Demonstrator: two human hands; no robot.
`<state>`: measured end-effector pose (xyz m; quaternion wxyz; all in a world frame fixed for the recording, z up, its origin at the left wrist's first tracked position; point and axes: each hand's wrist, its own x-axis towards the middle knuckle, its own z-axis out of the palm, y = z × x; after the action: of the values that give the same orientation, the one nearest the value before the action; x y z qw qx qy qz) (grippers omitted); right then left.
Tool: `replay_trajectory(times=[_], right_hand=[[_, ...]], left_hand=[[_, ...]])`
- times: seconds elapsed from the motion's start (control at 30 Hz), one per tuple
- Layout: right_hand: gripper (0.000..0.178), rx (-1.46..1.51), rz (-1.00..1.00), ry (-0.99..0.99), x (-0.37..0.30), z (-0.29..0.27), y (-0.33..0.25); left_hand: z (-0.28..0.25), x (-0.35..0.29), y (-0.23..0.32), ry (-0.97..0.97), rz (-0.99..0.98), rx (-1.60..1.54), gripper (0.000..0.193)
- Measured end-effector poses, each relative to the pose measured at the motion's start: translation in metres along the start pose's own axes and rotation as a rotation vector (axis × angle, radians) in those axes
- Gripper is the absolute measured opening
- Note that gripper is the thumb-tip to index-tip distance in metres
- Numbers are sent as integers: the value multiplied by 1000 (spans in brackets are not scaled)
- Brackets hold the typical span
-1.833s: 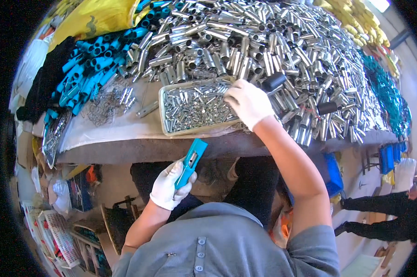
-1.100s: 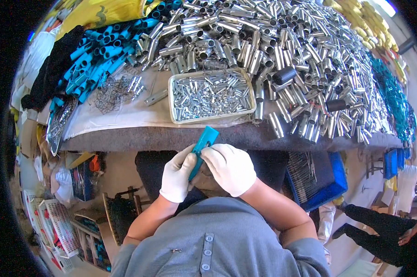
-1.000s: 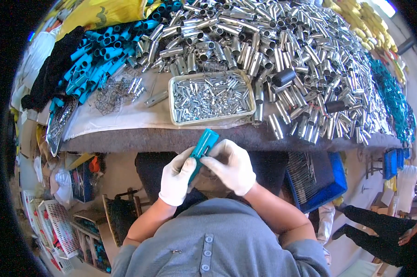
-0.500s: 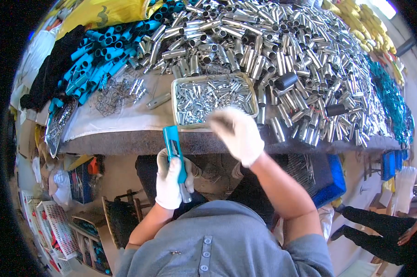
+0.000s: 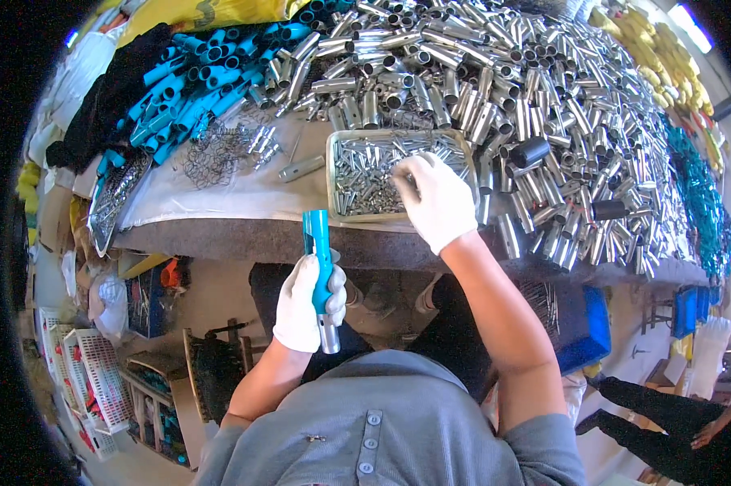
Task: Assembling metal tubes and plastic handles using a thin alignment tool to insert pins.
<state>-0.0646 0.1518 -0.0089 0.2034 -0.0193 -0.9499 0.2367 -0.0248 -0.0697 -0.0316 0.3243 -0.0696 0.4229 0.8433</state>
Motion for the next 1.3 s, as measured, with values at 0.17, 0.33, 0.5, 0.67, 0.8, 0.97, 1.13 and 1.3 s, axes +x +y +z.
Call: replay_trajectory(times=[0.17,0.33,0.5,0.67,0.8,0.97,1.13,1.3], right_hand=[[10,768,286,-236,-27,-21,-30],[11,922,305,-433,-52,-23,-52],[11,996,415,-367,-64,-17,-48],[10,1188,681,-305,-75,-12,-54],[14,1262,678,-163,-84,8,-46],[17,501,149,-278,-43,-23,-28],[13,-113,-93,-208,2,-14,26],[11,-131,-61,-244,6,-11,21]], left_hand=[[-6,6,-5,-163,-80,-241,36],[12,3,-6,-127,-95,-173,33],[20,3,-10,-137,-40,-28,37],[17,2,-16,-178,5,22,48],[22,8,-21,-81,138,324,45],[15,7,-18,-23,60,171,39],[17,7,-12,-10,43,27,31],[23,13,-10,98,121,113,34]])
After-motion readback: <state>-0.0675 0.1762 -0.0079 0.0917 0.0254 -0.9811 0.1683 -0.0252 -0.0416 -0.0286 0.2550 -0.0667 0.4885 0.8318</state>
